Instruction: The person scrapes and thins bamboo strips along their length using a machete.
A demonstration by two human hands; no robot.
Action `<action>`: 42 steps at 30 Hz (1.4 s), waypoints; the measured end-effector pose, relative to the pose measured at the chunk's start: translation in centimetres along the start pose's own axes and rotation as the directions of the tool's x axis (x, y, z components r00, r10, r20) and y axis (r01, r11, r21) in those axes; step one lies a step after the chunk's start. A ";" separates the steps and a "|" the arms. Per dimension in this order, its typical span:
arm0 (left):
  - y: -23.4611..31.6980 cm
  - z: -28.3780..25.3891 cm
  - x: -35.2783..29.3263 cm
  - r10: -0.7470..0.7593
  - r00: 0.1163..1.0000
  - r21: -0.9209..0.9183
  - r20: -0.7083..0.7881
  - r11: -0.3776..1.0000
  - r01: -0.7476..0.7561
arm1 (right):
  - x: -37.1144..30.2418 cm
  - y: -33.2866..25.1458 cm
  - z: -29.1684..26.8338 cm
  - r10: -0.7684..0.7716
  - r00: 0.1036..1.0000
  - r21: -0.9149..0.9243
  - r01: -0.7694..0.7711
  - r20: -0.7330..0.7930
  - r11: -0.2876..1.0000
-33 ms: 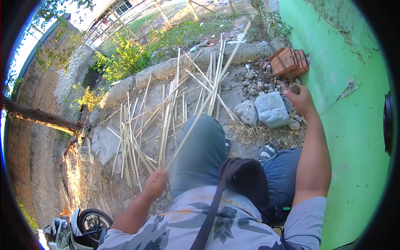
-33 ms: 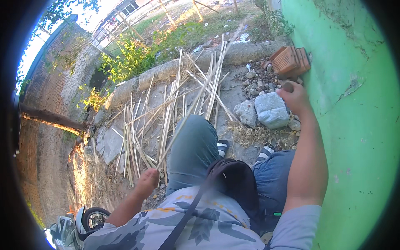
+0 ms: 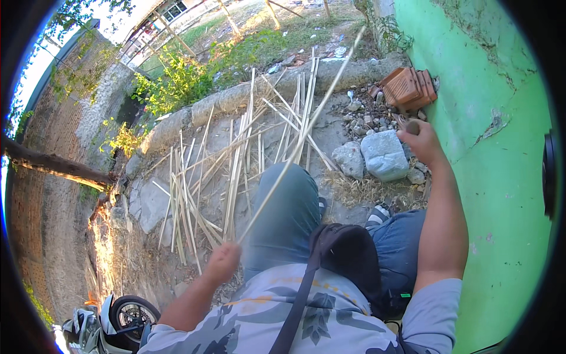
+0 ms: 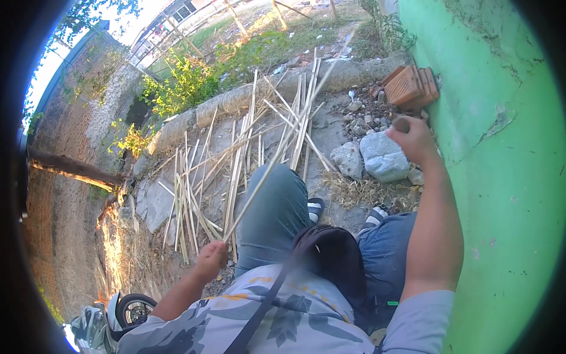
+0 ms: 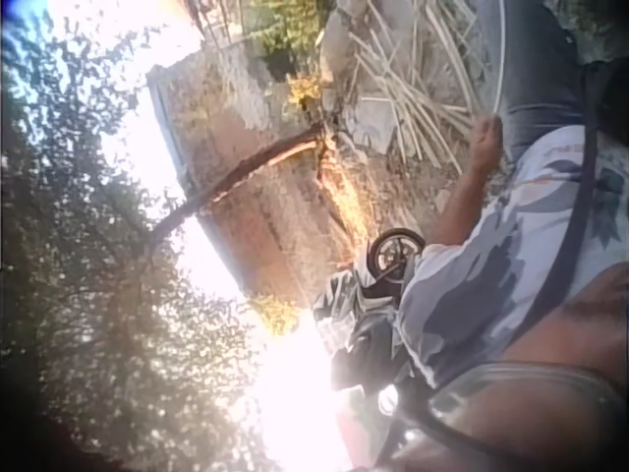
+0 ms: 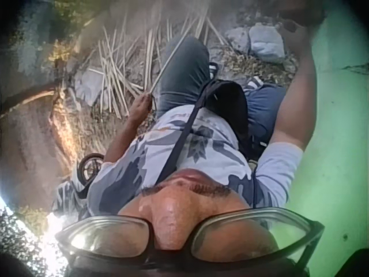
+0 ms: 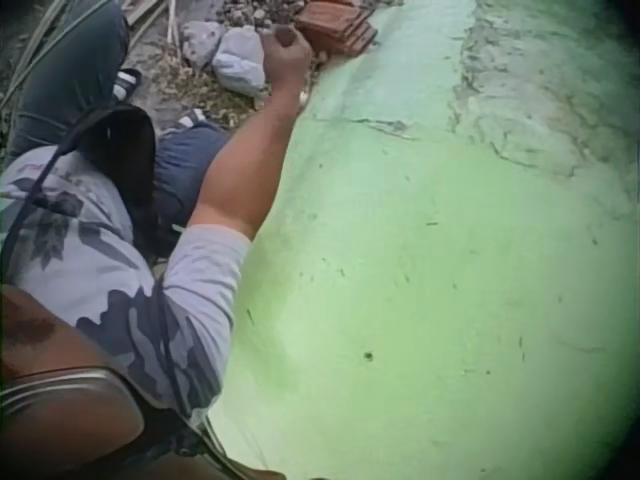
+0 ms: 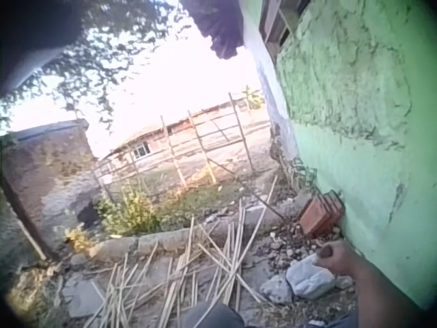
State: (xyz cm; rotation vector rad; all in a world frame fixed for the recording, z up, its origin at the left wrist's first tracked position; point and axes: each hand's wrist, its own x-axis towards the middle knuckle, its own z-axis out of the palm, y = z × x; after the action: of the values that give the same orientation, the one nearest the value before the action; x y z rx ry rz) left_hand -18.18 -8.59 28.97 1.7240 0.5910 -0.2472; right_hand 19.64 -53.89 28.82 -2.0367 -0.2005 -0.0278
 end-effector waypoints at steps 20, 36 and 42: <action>-1.9 1.4 -0.6 0.215 0.973 0.471 0.079 0.853 -0.227 | -2.9 -7.9 8.2 -0.201 0.842 -0.462 0.457 0.501 0.760; -2.9 1.7 0.7 0.107 0.991 0.496 0.082 0.858 -0.134 | -2.3 -6.2 10.2 -0.136 0.814 -0.463 0.449 0.565 0.764; -2.4 1.9 0.9 0.121 0.988 0.460 0.096 0.875 -0.152 | -2.1 -5.2 10.2 -0.069 0.862 -0.434 0.321 0.503 0.842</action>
State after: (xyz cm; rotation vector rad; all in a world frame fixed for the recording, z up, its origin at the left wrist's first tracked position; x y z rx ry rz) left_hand -18.35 -9.89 25.99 2.2060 0.3749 -0.3648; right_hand 16.10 -42.79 28.53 -2.5152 -0.7922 0.3215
